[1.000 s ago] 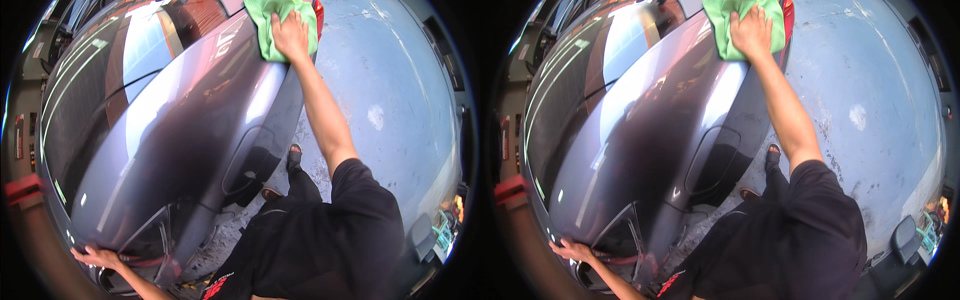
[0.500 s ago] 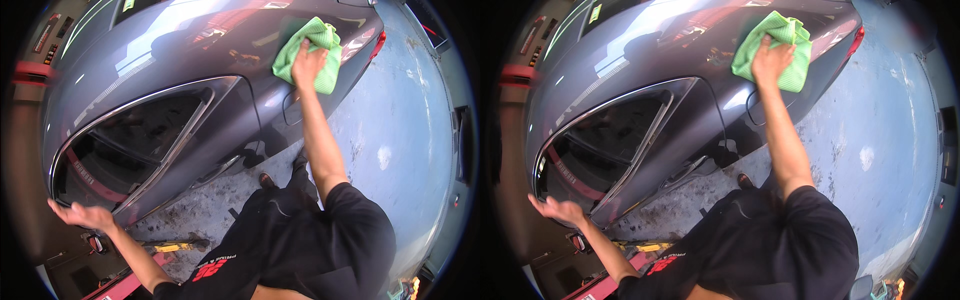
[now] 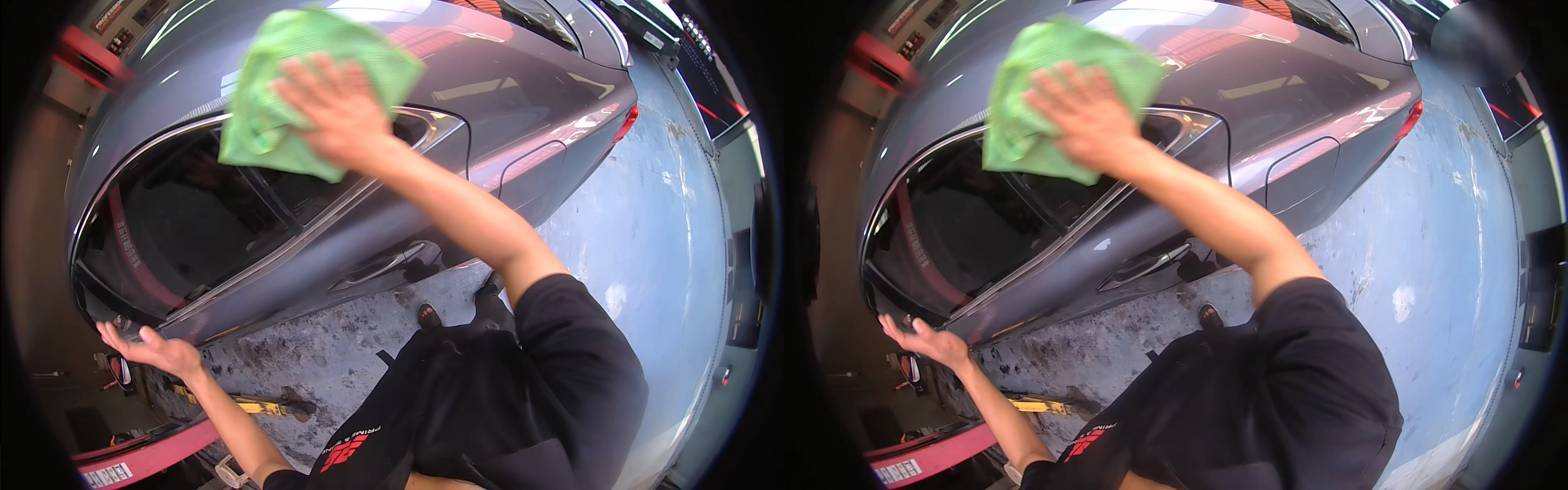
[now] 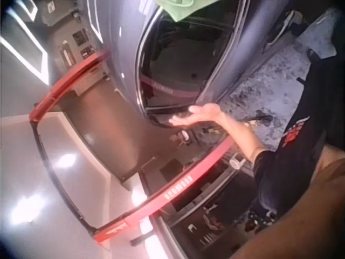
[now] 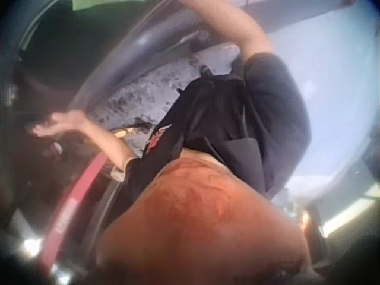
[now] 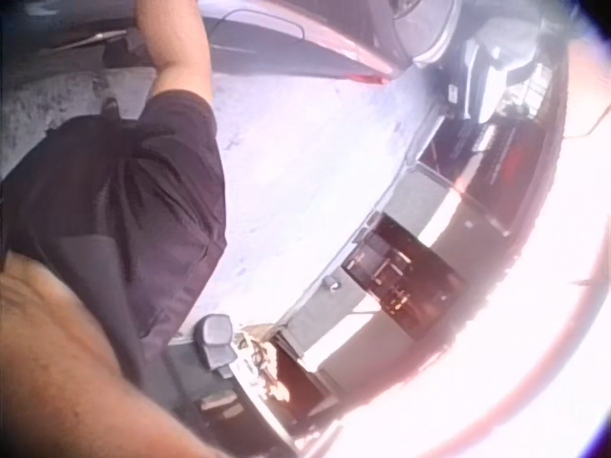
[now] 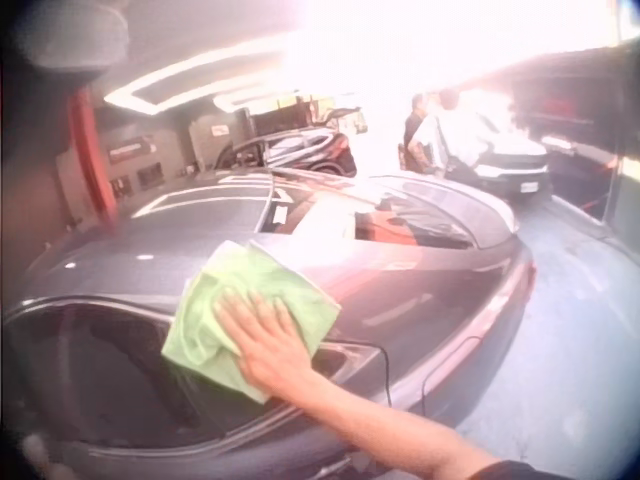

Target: The person wipes the exterior of a gray car with a green microfiber cloth. They clean the front fender, hood, roof, rear window, trunk, and side panels in sequence, moving around the vehicle to reach each area.

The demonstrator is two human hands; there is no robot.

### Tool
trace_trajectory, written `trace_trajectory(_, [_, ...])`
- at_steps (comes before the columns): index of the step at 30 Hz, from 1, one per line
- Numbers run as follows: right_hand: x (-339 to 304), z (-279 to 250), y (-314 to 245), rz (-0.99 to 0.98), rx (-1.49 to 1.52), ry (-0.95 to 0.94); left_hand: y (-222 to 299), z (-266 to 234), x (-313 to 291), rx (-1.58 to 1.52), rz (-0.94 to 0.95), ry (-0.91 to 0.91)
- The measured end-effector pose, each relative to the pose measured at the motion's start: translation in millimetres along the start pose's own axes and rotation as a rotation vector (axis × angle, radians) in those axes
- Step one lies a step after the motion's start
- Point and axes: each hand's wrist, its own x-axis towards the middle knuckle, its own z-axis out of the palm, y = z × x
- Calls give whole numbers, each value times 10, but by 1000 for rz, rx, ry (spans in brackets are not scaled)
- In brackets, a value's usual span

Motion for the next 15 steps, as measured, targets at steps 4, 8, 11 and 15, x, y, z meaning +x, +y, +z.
trace_trajectory(4, [-1100, -739, 784, 313, -260, 36, -816, -689, -885, 294, -265, -53])
trace_trajectory(8, [-1354, -708, 861, 520, -261, 9, -975, -984, -1488, 359, -454, -123])
trace_trajectory(11, [-653, -322, 456, 335, -161, 167, -825, -700, -1326, 237, -428, -111])
trace_trajectory(15, [618, 185, -466, 71, -14, 99, -169, 234, -534, -140, -134, -109])
